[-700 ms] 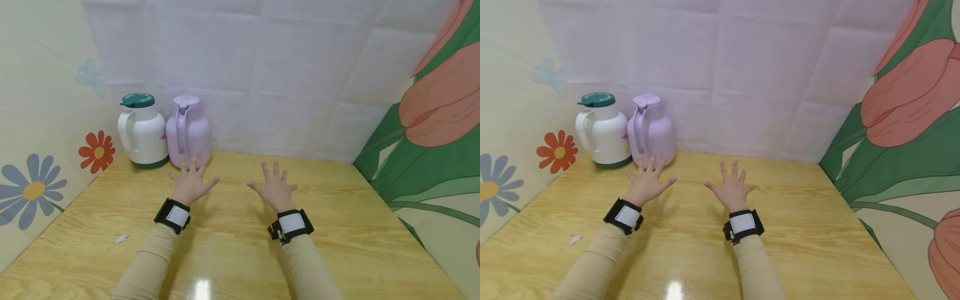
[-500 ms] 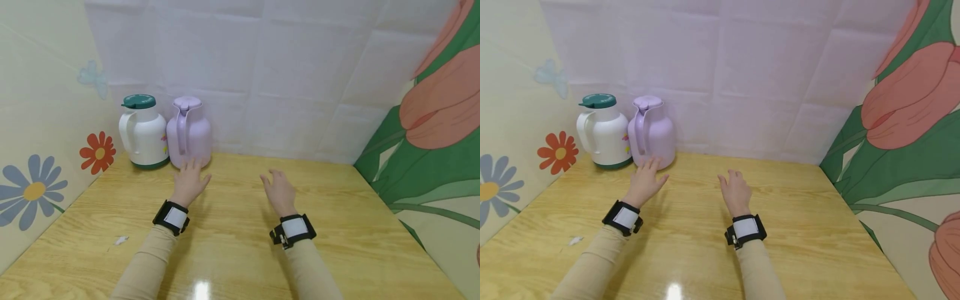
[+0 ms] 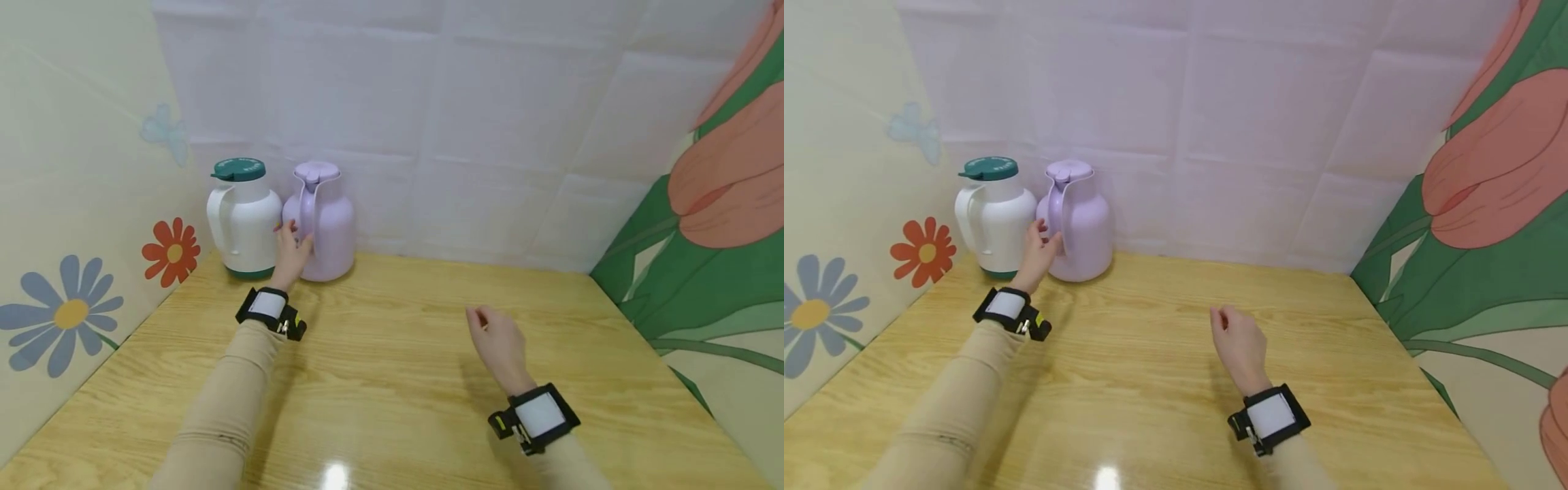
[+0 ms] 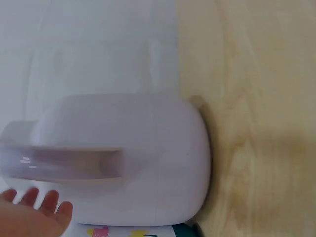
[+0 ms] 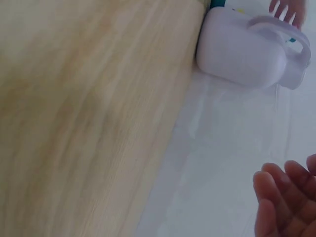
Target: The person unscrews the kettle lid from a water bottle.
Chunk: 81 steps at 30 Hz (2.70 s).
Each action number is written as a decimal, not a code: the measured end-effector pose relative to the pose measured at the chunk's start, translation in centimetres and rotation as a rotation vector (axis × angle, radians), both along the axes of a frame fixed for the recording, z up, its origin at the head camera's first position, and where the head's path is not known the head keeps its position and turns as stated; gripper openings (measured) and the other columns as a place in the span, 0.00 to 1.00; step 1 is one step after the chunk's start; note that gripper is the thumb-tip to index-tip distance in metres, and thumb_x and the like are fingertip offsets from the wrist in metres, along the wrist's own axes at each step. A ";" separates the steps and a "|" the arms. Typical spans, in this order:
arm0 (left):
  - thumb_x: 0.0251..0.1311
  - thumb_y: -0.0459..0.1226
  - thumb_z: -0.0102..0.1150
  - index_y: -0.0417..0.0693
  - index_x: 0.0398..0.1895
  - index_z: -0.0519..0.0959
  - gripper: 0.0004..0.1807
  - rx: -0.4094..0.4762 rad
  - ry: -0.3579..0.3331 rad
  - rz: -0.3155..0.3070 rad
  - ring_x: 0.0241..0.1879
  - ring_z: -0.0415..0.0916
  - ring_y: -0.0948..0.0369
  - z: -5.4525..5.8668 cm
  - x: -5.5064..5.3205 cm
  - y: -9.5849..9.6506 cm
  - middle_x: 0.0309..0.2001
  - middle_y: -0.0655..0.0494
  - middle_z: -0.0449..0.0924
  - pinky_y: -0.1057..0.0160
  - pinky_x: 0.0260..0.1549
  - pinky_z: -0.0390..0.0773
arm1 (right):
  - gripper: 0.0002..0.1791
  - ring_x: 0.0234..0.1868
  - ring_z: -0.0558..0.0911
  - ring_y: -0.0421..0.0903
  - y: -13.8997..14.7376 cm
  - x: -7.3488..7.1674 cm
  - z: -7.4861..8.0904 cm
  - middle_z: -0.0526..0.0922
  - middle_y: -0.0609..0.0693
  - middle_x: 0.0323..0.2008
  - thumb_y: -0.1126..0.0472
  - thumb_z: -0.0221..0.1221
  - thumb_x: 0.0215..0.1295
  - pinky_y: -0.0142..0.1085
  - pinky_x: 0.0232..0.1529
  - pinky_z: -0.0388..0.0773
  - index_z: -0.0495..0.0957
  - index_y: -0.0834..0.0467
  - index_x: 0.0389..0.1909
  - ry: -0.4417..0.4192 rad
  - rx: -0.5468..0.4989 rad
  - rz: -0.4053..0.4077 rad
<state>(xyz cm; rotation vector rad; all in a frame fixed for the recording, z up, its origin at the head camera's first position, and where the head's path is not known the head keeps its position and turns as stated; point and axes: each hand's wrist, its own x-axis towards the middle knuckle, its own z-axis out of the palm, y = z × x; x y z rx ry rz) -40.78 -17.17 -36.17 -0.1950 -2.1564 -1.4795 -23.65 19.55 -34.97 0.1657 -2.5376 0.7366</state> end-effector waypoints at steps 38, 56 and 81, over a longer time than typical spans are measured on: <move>0.80 0.30 0.34 0.46 0.41 0.65 0.08 0.402 -0.251 -0.524 0.38 0.64 0.66 8.6 6.0 3.6 0.29 0.64 0.69 0.69 0.50 0.61 | 0.15 0.16 0.62 0.37 1.5 5.4 -0.6 0.70 0.43 0.16 0.63 0.55 0.76 0.29 0.19 0.59 0.79 0.61 0.26 -0.129 0.006 0.117; 0.79 0.30 0.36 0.41 0.41 0.65 0.06 0.306 -0.156 -0.616 0.39 0.64 0.63 11.2 14.7 7.4 0.33 0.59 0.67 0.61 0.51 0.61 | 0.15 0.17 0.62 0.38 1.2 5.1 -0.4 0.67 0.44 0.16 0.64 0.56 0.75 0.29 0.20 0.59 0.76 0.60 0.24 -0.094 0.043 0.116; 0.77 0.28 0.41 0.35 0.41 0.64 0.04 0.239 -0.241 -0.785 0.38 0.66 0.61 6.0 23.3 12.1 0.32 0.56 0.68 0.66 0.44 0.67 | 0.14 0.18 0.67 0.41 1.9 4.5 -0.8 0.76 0.48 0.18 0.61 0.56 0.75 0.32 0.19 0.63 0.81 0.64 0.30 -0.129 0.114 0.017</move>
